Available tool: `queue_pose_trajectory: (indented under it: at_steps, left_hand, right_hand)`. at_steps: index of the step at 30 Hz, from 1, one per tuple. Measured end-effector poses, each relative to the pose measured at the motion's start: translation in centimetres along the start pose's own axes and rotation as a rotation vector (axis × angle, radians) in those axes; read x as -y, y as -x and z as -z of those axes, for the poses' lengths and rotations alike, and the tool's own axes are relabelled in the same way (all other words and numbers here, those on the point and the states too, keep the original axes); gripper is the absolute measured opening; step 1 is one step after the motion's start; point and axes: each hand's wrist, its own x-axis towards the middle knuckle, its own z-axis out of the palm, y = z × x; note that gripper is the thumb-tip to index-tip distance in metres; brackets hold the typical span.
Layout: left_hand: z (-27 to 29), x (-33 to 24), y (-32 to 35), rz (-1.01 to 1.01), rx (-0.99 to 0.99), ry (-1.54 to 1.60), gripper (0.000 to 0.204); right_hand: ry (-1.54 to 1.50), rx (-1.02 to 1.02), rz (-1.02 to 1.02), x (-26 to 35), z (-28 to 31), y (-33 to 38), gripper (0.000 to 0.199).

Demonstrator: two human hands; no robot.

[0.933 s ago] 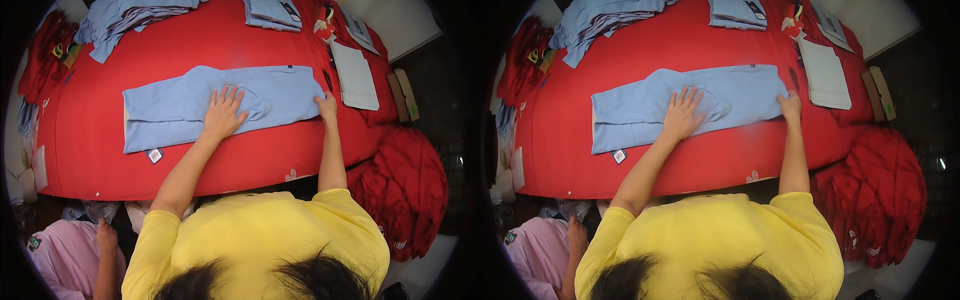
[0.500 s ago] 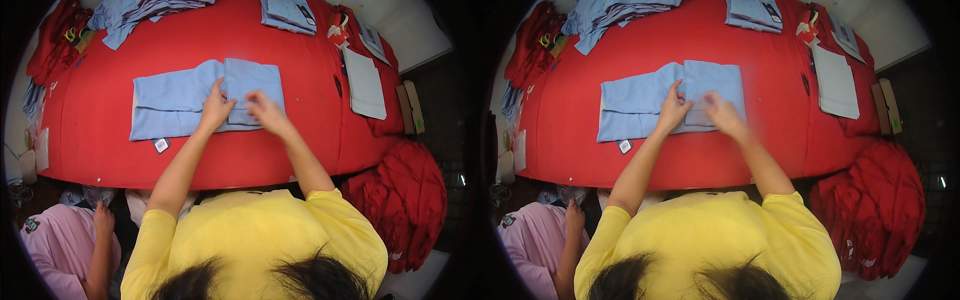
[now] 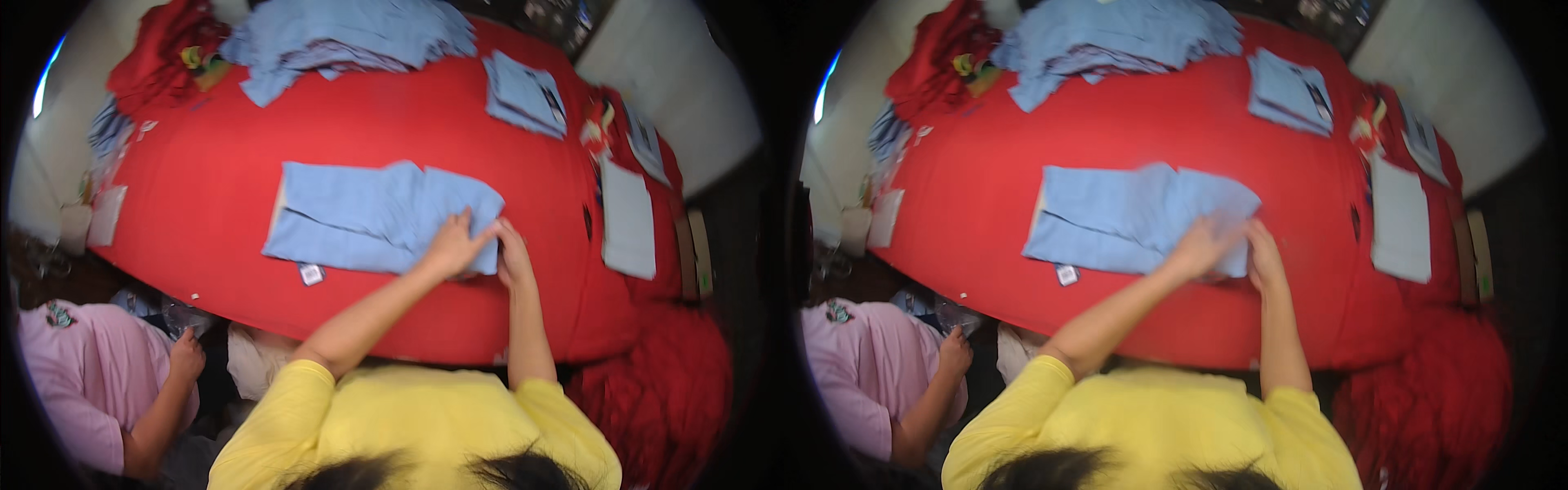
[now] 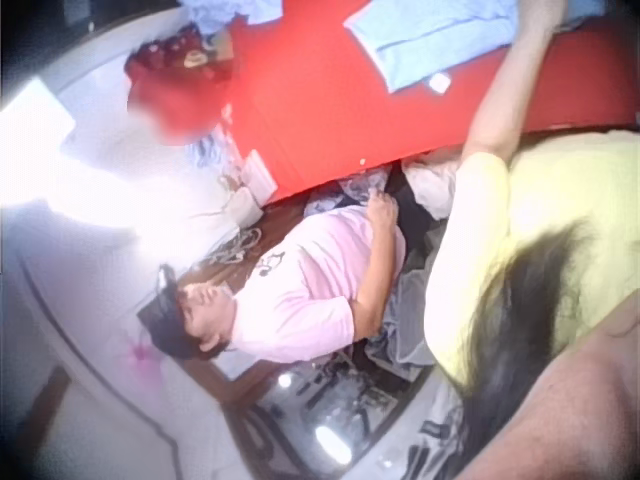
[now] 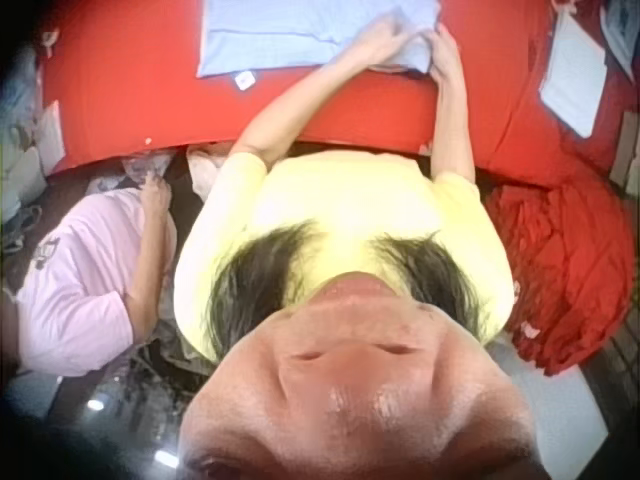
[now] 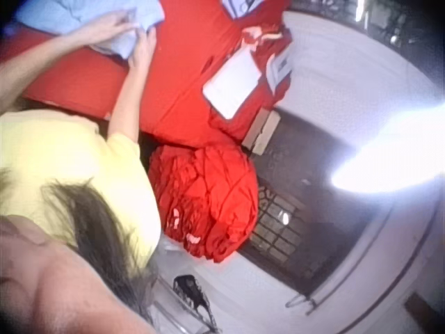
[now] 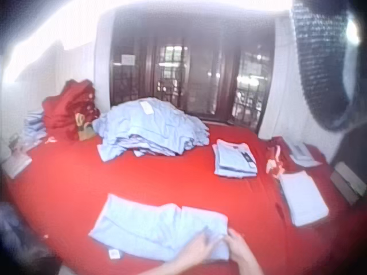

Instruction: The person folds shirts by hand on a table using a rectangular cardboard template to ensure uniform size.

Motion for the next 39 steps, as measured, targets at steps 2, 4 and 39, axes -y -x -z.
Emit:
queue_pose_trajectory:
  at_steps: [2, 4, 39]
  left_hand:
    - [1.0, -0.3, 0.2, 0.05, 0.028, 0.009, 0.075]
    - [3.5, -0.3, 0.3, 0.105, 0.071, 0.031, 0.066]
    - [19.0, 12.4, 11.8, 0.418, -0.415, 0.058, 0.03]
  right_hand:
    - [-0.068, 0.115, -0.037, 0.3, -0.2, 0.4, 0.061]
    - [-0.104, 0.271, 0.034, 0.7, -1.0, 0.8, 0.075]
    - [1.568, 0.805, 0.911, -7.4, -13.8, -1.1, 0.051]
